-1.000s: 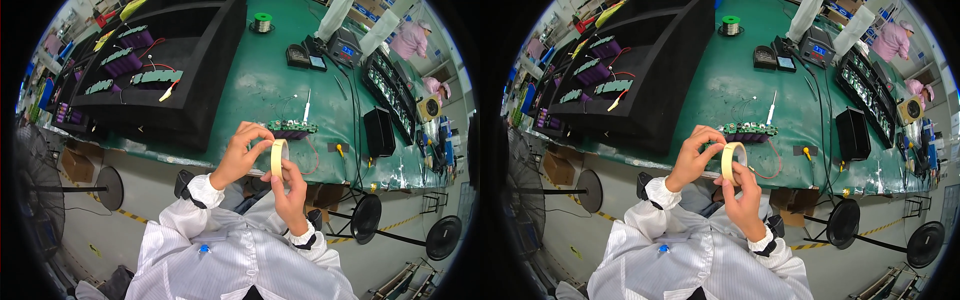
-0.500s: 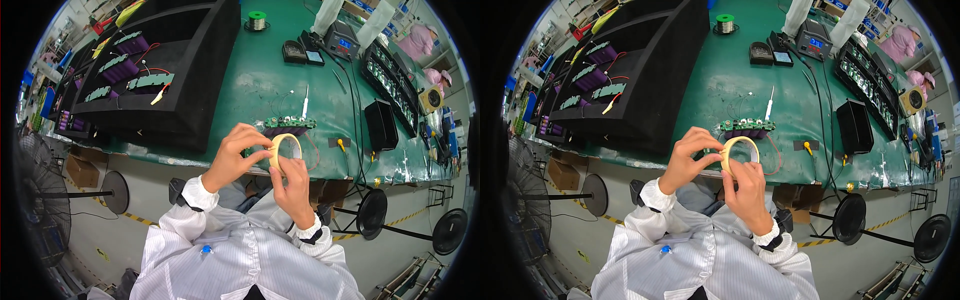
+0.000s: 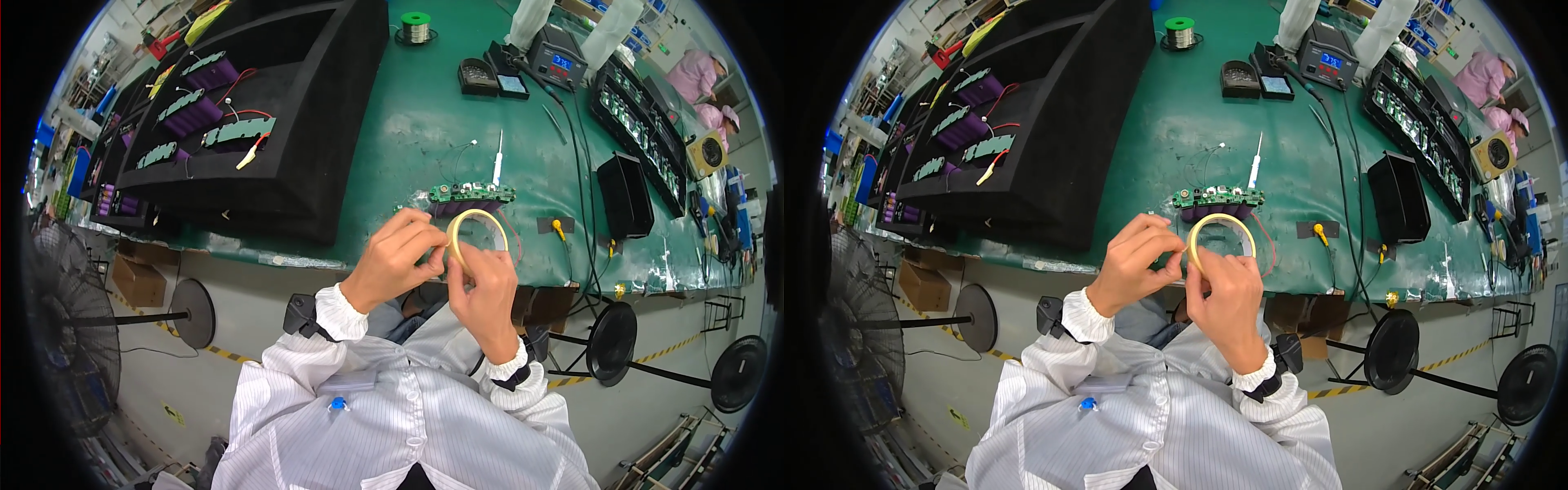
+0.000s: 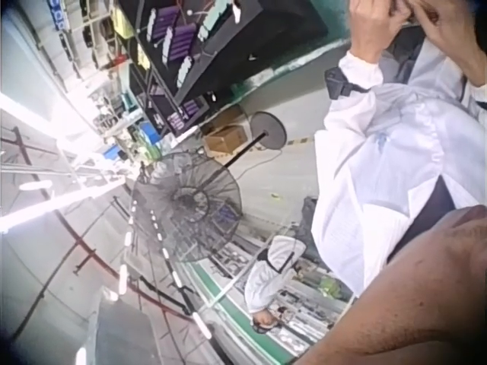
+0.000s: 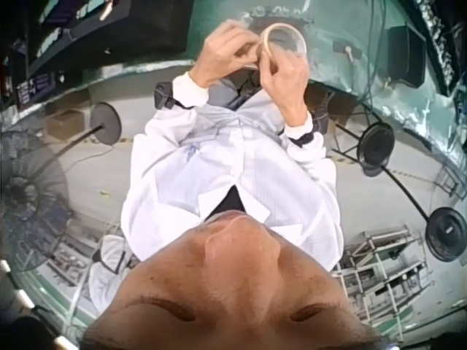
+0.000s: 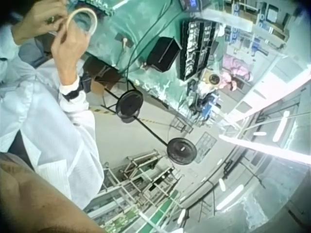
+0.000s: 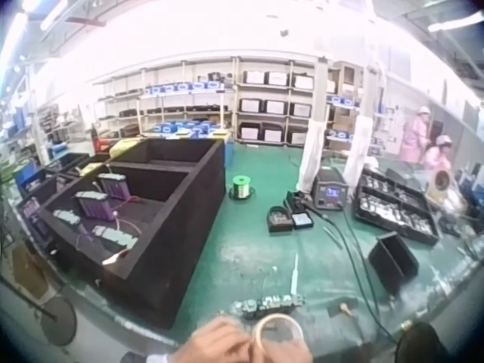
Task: Solder a circuit board and apply adhesive tape to secure components in a battery pack assembly.
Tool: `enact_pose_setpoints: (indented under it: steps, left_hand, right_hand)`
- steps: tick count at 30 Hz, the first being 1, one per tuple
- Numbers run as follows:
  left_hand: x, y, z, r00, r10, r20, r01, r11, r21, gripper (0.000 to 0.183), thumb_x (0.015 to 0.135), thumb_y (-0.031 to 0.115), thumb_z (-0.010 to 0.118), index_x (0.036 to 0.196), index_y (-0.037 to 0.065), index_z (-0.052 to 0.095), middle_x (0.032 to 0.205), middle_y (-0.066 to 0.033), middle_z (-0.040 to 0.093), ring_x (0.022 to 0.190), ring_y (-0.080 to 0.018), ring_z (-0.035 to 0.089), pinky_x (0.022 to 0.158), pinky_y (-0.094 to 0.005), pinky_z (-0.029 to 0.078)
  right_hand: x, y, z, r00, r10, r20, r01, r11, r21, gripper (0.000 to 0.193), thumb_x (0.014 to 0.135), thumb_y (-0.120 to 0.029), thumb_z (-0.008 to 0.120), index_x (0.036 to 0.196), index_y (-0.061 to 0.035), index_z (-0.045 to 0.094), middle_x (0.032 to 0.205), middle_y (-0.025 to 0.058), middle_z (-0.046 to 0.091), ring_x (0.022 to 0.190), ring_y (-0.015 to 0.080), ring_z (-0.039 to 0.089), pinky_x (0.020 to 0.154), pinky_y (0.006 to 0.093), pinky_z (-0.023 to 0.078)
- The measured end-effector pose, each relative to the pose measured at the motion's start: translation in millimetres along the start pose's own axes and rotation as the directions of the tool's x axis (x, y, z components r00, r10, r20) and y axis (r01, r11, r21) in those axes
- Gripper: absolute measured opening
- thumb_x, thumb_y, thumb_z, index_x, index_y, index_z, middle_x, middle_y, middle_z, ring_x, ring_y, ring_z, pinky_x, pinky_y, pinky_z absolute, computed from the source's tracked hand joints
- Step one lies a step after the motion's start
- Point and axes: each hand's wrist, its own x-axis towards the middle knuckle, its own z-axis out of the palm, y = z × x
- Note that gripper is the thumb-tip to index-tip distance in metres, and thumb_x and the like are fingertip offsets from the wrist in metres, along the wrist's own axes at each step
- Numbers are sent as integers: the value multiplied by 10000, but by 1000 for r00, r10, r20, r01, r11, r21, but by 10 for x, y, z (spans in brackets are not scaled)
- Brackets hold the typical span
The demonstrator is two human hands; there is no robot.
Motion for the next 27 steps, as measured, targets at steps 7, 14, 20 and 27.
enact_pose_setpoints:
  steps: [7,14,20,27]
  left_hand:
    - [13,-55,-70,987,-160,19,160,967,-199,188,720,17,801,894,13,731,837,-68,719,857,-271,659,791,-364,554]
    - [48,-146,-185,966,-203,159,240,936,-258,199,750,51,831,929,28,750,848,-66,727,838,-251,644,833,-377,536]
    - [90,-39,-130,983,-31,182,48,995,-92,182,726,3,795,886,23,712,841,-77,692,825,-281,627,841,-387,545]
    - [139,-82,-215,992,67,109,-70,997,26,185,692,-4,789,852,38,704,849,-56,683,850,-276,649,804,-374,570]
  right_hand:
    - [46,-8,-12,999,-22,-26,23,1000,13,183,825,-31,686,1005,-32,714,597,29,567,538,215,533,662,357,393]
    - [19,-7,-23,997,-72,29,72,997,19,167,841,-53,680,1005,-23,679,672,35,599,584,228,543,682,376,405]
    - [11,29,-41,996,-57,62,58,998,-19,99,826,-70,680,917,-31,672,617,42,563,571,245,541,678,386,410]
    - [33,82,-283,999,3,52,-2,1000,-14,62,740,-121,673,730,-63,652,594,88,558,599,292,557,660,402,431]
